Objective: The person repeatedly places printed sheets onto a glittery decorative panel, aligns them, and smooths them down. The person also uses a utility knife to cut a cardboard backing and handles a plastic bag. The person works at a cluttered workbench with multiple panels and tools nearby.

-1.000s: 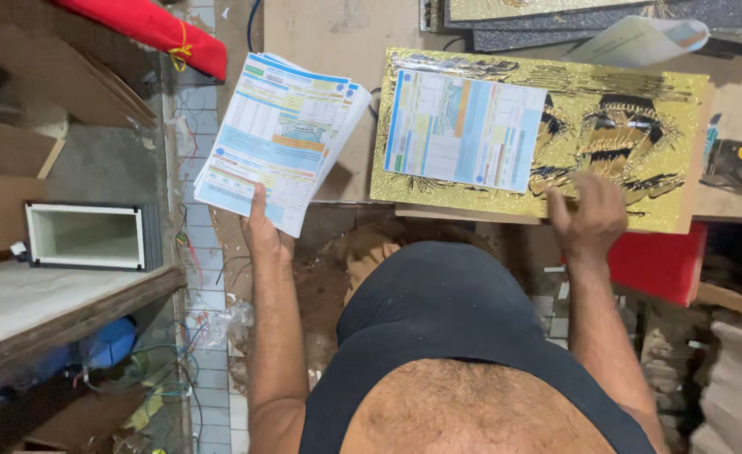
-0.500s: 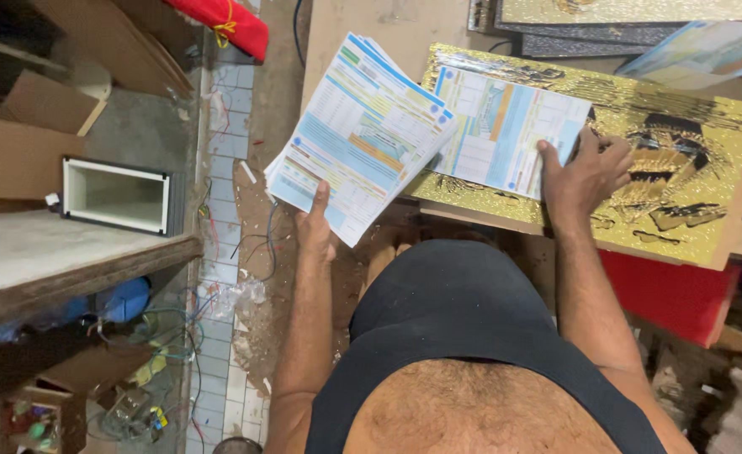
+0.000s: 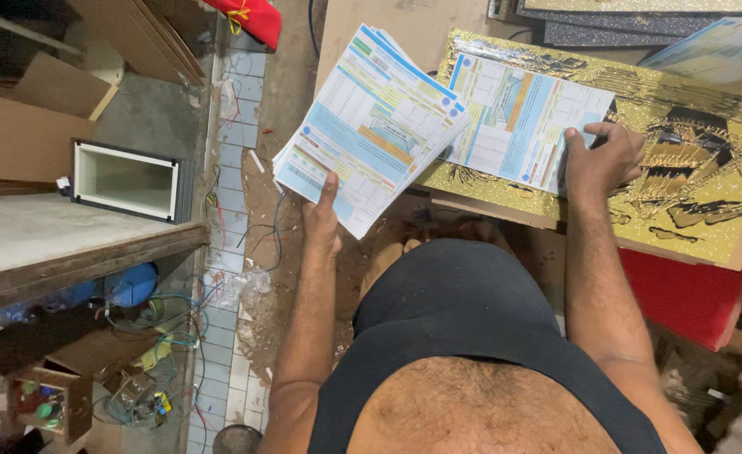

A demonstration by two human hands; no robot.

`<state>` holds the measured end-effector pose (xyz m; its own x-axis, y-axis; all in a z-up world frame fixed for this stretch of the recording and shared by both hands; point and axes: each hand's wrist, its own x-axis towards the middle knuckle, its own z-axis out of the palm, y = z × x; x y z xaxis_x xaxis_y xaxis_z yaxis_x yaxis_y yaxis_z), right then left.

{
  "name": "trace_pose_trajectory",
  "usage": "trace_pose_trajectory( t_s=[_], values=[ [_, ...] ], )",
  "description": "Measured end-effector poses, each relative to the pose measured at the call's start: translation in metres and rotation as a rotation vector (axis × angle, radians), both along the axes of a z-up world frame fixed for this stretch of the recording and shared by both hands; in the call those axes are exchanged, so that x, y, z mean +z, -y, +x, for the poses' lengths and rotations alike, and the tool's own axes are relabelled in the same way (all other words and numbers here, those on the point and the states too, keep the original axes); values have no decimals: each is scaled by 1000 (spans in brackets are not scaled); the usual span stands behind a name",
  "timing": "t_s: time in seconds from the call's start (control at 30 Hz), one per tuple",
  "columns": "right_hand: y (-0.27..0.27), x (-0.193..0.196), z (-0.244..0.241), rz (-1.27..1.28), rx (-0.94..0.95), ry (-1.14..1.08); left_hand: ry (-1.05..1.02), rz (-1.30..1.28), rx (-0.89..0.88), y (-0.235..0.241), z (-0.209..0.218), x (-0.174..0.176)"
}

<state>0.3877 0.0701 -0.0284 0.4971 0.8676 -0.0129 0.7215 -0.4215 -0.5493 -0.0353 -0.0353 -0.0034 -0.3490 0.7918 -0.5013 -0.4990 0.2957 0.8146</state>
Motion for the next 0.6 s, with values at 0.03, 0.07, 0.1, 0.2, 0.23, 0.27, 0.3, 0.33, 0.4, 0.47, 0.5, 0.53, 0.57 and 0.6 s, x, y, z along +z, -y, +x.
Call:
trace_pose_trajectory(
  t_s=[0.03,0.07,0.1,0.2,0.23,0.27,0.3,0.33,0.4,0.47,0.5,0.53,0.57,0.6],
  values=[
    [0,1,-2,12,0,-13,-5,-13,-19,-2,2,-3],
    [0,3,-4,42,-22,-52,-9,-26,-39,-3,4,-5],
    [1,4,-4,73,-44,-89,-12,-39,-59,-4,7,-8],
    [2,2,-3,172,-57,-229,29,-8,-109,-5,13,-17],
    [4,1,-2,205,-57,-281,33,-23,-124,-4,15,-20],
    [6,-1,1,202,-30,-249,37,-37,-138,-4,16,-22],
    [3,-3,4,204,0,-217,41,-46,-150,-6,18,-25],
    [1,-5,7,205,30,-185,52,-34,-168,-8,20,-27],
    [-2,-6,11,171,6,-209,71,-17,-195,-10,21,-30],
    [-4,-7,16,160,-5,-195,86,-3,-208,-11,21,-32],
    [-6,-7,18,165,-2,-169,93,4,-212,-12,23,-33],
    [-8,-8,21,170,1,-143,62,-28,-236,-14,24,-34],
    [-9,-7,23,135,-3,-173,30,-60,-258,-16,24,-35],
    [-9,-4,23,100,-6,-203,-1,-91,-281,-19,24,-35]
  ],
)
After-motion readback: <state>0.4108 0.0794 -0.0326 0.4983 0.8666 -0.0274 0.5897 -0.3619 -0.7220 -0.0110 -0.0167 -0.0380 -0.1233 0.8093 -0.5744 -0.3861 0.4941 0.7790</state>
